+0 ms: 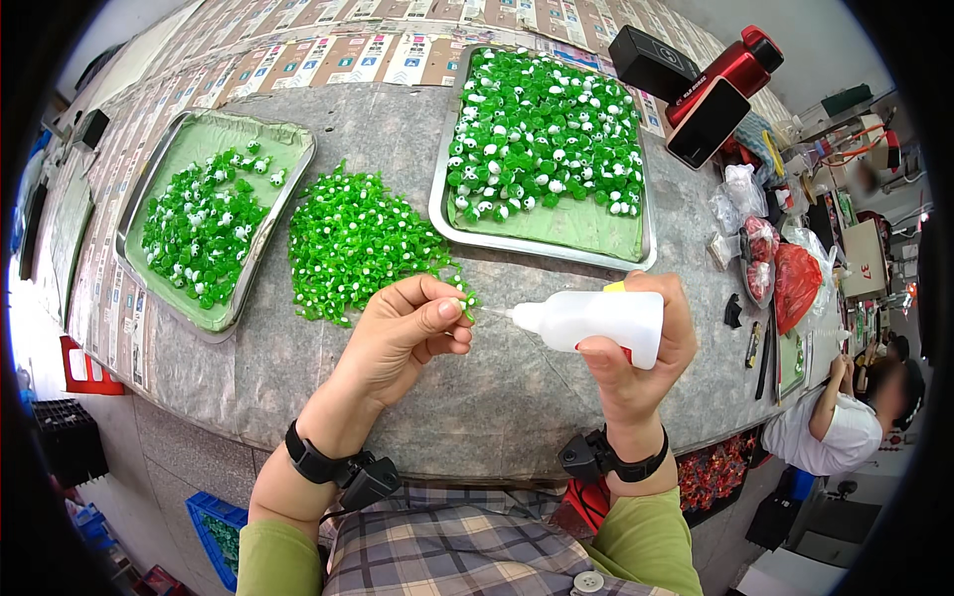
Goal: The person picks up a green plastic piece, applies glue to it from a bottle, and presses a white plastic piece onto the glue before placing the assembled item onto a tray.
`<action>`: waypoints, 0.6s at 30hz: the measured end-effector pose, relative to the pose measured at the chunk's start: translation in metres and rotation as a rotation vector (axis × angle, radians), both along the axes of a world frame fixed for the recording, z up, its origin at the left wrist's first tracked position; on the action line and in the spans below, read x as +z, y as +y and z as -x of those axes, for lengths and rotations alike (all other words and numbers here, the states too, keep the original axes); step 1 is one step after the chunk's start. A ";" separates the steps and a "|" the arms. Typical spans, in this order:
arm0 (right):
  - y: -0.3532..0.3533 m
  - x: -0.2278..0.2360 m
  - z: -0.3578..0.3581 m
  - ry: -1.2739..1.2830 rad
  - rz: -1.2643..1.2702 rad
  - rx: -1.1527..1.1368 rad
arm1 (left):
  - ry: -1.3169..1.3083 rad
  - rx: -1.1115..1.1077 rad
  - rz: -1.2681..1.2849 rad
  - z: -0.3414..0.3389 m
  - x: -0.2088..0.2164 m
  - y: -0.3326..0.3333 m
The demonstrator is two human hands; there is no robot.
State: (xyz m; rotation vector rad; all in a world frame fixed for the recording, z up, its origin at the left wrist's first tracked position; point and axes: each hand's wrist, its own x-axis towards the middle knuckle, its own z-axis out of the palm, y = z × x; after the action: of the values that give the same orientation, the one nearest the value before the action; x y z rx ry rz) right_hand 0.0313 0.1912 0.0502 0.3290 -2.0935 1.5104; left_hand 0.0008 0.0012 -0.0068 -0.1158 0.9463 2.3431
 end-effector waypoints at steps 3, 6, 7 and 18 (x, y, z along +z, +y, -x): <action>-0.002 -0.001 0.000 -0.012 0.015 -0.002 | 0.002 0.000 0.002 0.000 -0.001 0.000; -0.002 0.000 -0.002 -0.031 0.093 -0.002 | 0.005 0.000 0.006 0.000 -0.001 -0.001; -0.002 0.001 -0.002 -0.045 0.151 0.002 | 0.004 0.001 0.010 0.000 -0.001 -0.001; 0.002 -0.001 0.001 -0.011 0.040 -0.030 | -0.017 0.020 0.055 -0.001 0.001 0.002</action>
State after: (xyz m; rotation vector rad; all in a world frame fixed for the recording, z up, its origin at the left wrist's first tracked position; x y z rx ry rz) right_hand 0.0306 0.1935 0.0491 0.2738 -2.0651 1.5371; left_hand 0.0016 0.0031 -0.0058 -0.1680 1.0058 2.3316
